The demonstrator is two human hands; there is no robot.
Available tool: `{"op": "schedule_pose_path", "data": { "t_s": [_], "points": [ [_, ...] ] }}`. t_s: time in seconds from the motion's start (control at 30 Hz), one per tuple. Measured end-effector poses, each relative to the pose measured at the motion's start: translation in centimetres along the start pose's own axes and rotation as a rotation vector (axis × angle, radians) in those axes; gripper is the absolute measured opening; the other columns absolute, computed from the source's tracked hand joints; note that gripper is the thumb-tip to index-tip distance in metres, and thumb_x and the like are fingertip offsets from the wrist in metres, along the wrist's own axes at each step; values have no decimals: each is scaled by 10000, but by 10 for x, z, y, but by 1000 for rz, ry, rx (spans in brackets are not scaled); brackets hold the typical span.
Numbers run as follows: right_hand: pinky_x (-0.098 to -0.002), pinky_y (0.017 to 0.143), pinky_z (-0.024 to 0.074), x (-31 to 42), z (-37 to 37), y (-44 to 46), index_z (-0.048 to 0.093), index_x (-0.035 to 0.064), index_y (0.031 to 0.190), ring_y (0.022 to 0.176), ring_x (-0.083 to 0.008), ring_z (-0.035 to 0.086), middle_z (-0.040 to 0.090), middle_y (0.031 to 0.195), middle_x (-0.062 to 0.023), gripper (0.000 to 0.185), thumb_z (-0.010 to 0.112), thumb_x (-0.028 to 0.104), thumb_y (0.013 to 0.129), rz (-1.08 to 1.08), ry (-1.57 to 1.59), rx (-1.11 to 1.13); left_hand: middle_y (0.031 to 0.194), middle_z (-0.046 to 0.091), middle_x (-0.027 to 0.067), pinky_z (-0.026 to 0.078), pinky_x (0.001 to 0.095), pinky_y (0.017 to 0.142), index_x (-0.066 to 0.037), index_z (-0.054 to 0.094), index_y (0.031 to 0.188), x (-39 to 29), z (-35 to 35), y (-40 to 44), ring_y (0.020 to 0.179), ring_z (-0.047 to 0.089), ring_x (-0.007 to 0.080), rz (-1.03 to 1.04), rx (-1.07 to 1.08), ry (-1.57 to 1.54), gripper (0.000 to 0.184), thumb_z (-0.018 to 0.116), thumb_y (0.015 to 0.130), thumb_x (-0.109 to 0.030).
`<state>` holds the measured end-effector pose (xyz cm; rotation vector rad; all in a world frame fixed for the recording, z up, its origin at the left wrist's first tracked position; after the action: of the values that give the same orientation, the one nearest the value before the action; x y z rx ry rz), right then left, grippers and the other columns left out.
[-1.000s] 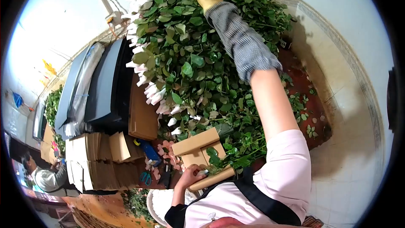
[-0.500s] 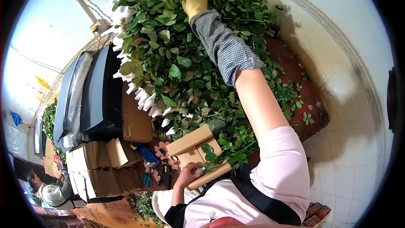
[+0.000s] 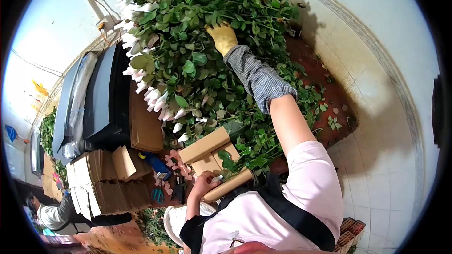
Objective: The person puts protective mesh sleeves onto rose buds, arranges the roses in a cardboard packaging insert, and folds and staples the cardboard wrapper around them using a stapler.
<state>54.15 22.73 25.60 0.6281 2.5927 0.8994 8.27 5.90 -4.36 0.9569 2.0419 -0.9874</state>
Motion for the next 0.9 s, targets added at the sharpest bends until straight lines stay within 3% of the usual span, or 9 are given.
{"op": "schedule_pose_path", "data": {
  "t_s": [0.2, 0.33, 0.4, 0.47, 0.57, 0.7, 0.73, 0.87, 0.9],
  "points": [
    [-391, 704, 544, 28, -112, -31, 688, 146, 1005, 752, -271, 693, 684, 752, -51, 159, 606, 79, 886, -71, 164, -241, 903, 644, 99, 518, 311, 736, 11, 670, 1039, 5, 0, 1, 793, 609, 171, -15, -28, -35, 393, 830, 771, -227],
    [-398, 743, 547, 16, -157, -117, 719, 98, 1096, 778, -306, 683, 729, 936, -106, 234, 631, 37, 888, -125, 580, -187, 932, 638, 155, 529, 364, 751, 7, 656, 1000, 21, 1, 2, 832, 641, 262, 118, -142, -76, 344, 790, 746, -183],
    [-424, 797, 543, 3, -160, -155, 730, 73, 1080, 876, -292, 689, 731, 965, -143, 190, 628, 73, 920, -70, 745, 88, 1014, 614, 199, 523, 408, 831, -3, 625, 1041, 28, 1, 0, 950, 630, 365, 171, -205, -40, 378, 760, 733, -176],
    [-389, 832, 548, 1, -174, -198, 720, 60, 1129, 915, -281, 690, 727, 1000, -152, 226, 640, 42, 919, -171, 859, 155, 1025, 601, 180, 501, 403, 850, -38, 627, 1065, 4, -14, -7, 944, 618, 364, 215, -287, -37, 312, 684, 765, -101],
    [-373, 836, 549, 10, -157, -269, 721, 67, 1149, 930, -292, 691, 729, 1017, -141, 285, 660, -23, 886, -67, 977, 610, 1070, 623, 178, 504, 397, 879, -27, 641, 1146, -2, -19, -9, 1006, 630, 362, 257, -282, -85, 307, 670, 843, -61],
    [-446, 807, 539, 28, -94, -376, 730, 93, 1115, 891, -319, 680, 730, 973, -140, 243, 683, 41, 882, -156, 727, 663, 1097, 648, 168, 526, 401, 856, -25, 668, 1155, -9, -22, -7, 999, 646, 367, 247, -258, -83, 281, 721, 897, -123],
    [-455, 777, 534, 28, -62, -411, 738, 93, 1090, 872, -329, 675, 721, 961, -146, 217, 680, 49, 885, -123, 685, 767, 1078, 656, 170, 520, 418, 861, -32, 672, 1152, -16, -24, -8, 995, 640, 382, 281, -262, -68, 290, 729, 887, -134],
    [-440, 687, 523, 2, 25, -526, 749, 79, 1027, 785, -334, 659, 695, 865, -158, 163, 657, 42, 898, 1019, 1387, 1076, 1077, 657, 160, 518, 419, 868, -44, 669, 1175, -25, -26, -12, 1010, 636, 379, 296, -251, 13, 295, 717, 899, -136],
    [-426, 677, 516, 7, -7, -478, 748, 81, 1037, 765, -331, 645, 686, 852, -163, 177, 651, 30, 898, 497, 1092, 911, 1085, 657, 162, 519, 412, 869, -44, 667, 1181, -22, -25, -10, 1012, 639, 376, 261, -226, -9, 301, 718, 899, -135]
  ]
}}
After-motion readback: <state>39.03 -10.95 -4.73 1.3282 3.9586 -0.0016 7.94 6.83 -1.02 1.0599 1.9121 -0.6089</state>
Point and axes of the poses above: each hand's wrist, its own y-axis towards the middle knuckle, its own z-axis out of the palm, x = y × z, the point moved 10 cm from there along y, towards the middle knuckle
